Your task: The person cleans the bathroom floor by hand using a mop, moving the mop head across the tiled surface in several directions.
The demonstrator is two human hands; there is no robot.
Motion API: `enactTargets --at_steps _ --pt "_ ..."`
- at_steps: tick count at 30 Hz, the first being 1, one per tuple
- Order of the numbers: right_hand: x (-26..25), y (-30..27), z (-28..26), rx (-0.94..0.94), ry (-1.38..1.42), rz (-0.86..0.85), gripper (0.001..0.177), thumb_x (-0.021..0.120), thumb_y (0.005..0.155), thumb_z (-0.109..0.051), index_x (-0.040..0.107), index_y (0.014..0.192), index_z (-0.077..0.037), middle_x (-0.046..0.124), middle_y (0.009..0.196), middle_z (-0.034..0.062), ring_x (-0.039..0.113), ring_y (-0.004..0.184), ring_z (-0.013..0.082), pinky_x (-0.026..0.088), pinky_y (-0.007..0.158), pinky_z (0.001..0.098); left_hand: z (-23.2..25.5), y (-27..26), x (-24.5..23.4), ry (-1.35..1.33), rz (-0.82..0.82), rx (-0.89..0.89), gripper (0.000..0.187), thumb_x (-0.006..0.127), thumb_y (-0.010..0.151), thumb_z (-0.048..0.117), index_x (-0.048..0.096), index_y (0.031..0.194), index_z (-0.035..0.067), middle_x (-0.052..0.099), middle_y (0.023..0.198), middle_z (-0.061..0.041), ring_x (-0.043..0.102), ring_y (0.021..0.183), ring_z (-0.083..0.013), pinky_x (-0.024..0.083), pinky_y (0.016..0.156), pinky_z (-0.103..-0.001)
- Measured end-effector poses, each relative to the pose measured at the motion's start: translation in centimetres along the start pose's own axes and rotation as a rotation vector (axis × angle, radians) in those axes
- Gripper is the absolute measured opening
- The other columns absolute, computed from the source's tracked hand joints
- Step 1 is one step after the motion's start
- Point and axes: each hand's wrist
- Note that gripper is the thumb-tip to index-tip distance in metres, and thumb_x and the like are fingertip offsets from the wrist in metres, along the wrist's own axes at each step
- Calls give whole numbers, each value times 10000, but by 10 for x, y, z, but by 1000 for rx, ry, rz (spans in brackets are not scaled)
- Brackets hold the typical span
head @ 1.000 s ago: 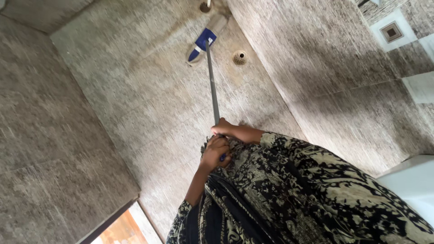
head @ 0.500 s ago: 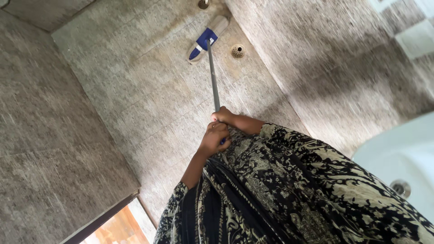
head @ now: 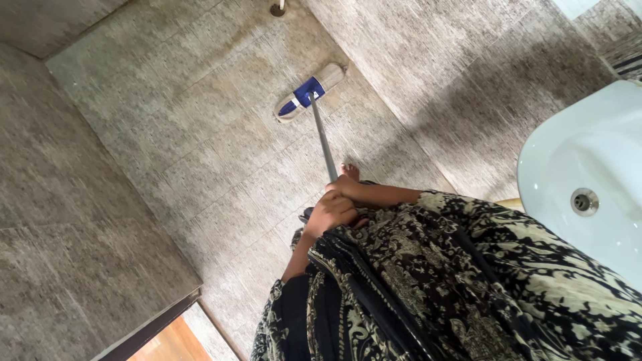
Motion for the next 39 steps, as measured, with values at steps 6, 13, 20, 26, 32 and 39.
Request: enactTargets --at_steps 6,13,20,26,32,39 --pt "-2 -3 13 155 256 -153 220 464 1029 -124 618 877 -83 628 750 30 558 643 157 508 640 259 11 37 -17 -92 44 -2 318 783 911 195 607 654 130 637 698 -17 654 701 -124 524 737 -335" --pt "-20 25 27 206 293 -160 224 491 1004 -136 626 854 -38 630 737 55 536 622 157 476 604 278 -25 59 -34 -149 31 6 255 806 817 179 605 681 102 652 768 -43 667 756 -200 526 772 -364" --pt "-112 93 75 -95 385 -23 189 577 921 -129 641 810 10 636 707 82 533 597 162 441 553 309 -124 84 -4 17 8 -162 153 787 784 91 640 741 104 625 784 -29 651 786 -194 531 832 -386" --pt "-247 89 113 -65 617 -16 191 651 849 -123 654 773 52 642 681 106 530 576 168 411 509 336 -181 153 33 80 -176 -396 206 766 834 256 634 730 136 617 817 -12 649 864 -186 490 979 -438" --pt "-326 61 109 401 950 -291 235 580 938 -228 622 866 -7 601 713 -7 510 593 107 448 548 280 -201 189 48 66 -224 -466 218 733 861 329 659 784 140 596 843 -26 644 898 -197 470 1020 -439" --pt "-229 107 170 267 620 -388 268 450 996 -227 622 867 -68 566 621 -20 428 463 119 390 436 222 -188 176 60 51 -296 -628 130 724 846 261 701 792 145 644 886 12 650 999 -161 372 1182 -466"
Point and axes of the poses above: each hand's wrist, its own y-axis towards the middle knuckle, its own x-axis out of the palm, z = x × y
